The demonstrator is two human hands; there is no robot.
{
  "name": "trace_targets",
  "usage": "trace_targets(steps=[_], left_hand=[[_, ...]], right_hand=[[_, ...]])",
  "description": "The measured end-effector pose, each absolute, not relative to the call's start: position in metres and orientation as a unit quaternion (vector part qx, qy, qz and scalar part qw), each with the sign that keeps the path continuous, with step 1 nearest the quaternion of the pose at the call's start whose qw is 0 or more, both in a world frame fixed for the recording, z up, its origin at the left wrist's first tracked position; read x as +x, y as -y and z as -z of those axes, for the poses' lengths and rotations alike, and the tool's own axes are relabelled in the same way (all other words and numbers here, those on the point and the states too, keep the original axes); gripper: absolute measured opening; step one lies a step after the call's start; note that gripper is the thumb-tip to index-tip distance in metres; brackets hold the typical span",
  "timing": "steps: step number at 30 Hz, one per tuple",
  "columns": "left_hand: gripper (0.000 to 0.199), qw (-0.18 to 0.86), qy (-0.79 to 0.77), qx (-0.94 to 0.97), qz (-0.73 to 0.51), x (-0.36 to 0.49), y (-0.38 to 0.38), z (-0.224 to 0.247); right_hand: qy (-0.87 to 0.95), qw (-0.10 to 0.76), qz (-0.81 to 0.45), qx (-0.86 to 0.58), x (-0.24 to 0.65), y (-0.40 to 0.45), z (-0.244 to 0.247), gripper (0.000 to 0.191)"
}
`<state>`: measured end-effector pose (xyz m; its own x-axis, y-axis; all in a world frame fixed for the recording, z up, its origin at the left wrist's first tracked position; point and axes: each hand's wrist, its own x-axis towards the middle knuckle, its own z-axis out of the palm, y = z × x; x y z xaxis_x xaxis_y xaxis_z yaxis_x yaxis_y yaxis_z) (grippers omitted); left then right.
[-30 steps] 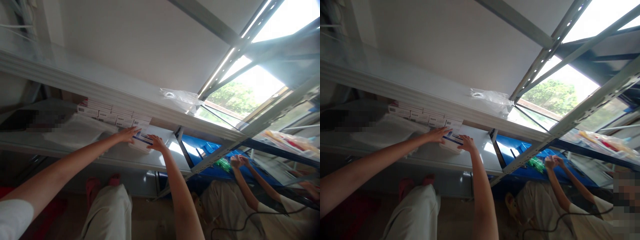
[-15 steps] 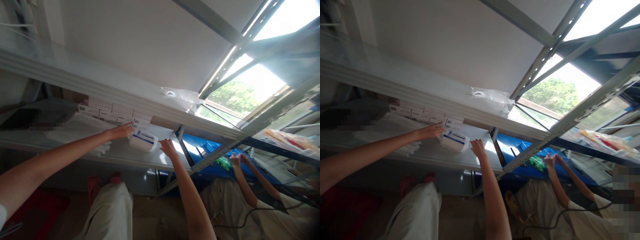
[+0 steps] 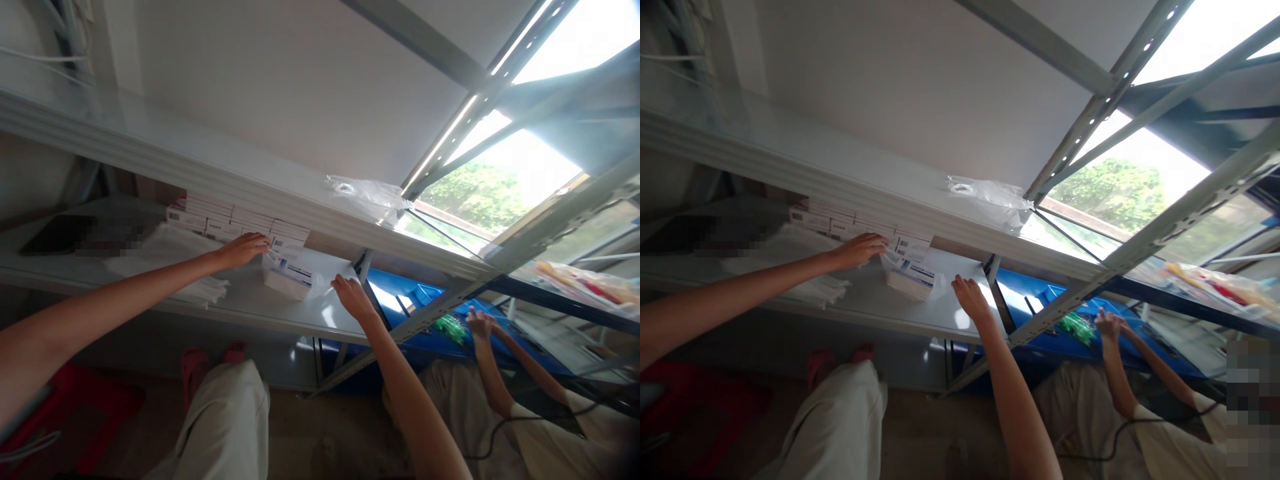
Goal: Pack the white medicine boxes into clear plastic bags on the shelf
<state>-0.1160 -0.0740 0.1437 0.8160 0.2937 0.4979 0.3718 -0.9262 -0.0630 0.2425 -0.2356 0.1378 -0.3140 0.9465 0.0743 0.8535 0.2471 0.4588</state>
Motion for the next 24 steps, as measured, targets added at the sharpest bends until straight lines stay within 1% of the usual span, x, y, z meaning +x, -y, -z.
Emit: trace_targets(steps=[5,8,10,13,15,18,21,22,24], left_hand=[[0.021,0.135,0.183,-0.945,0.236,-0.108,0.066,-0.161],[0.019,0.143,0.201,-0.937,0.246,-0.103,0.062,-0.171],[0.019,0.143,0.210,-0.933,0.254,-0.101,0.061,-0.177],[0.018,0.113,0.217,-0.928,0.282,-0.098,0.063,-0.182],[0.017,0.060,0.208,-0.928,0.304,-0.095,0.066,-0.182],[0.016,-0.063,0.193,-0.917,0.343,-0.091,0.069,-0.179],[0.017,-0.216,0.190,-0.881,0.375,-0.083,0.069,-0.172],[0.018,-0.260,0.187,-0.869,0.378,-0.080,0.068,-0.169],[0.020,-0.325,0.178,-0.845,0.385,-0.074,0.064,-0.165]], right_hand=[[-0.780,0.112,-0.243,0.565,0.246,0.225,-0.161,0.026],[-0.774,0.109,-0.261,0.567,0.245,0.216,-0.179,0.019],[-0.772,0.082,-0.258,0.575,0.241,0.212,-0.192,0.018],[-0.773,0.005,-0.245,0.585,0.234,0.209,-0.204,0.016],[-0.771,-0.067,-0.229,0.590,0.231,0.207,-0.205,0.017],[-0.754,-0.193,-0.179,0.602,0.231,0.199,-0.200,0.019],[-0.710,-0.304,-0.137,0.620,0.237,0.187,-0.188,0.032],[-0.694,-0.323,-0.128,0.630,0.239,0.183,-0.183,0.037],[-0.679,-0.321,-0.114,0.650,0.241,0.178,-0.170,0.043]])
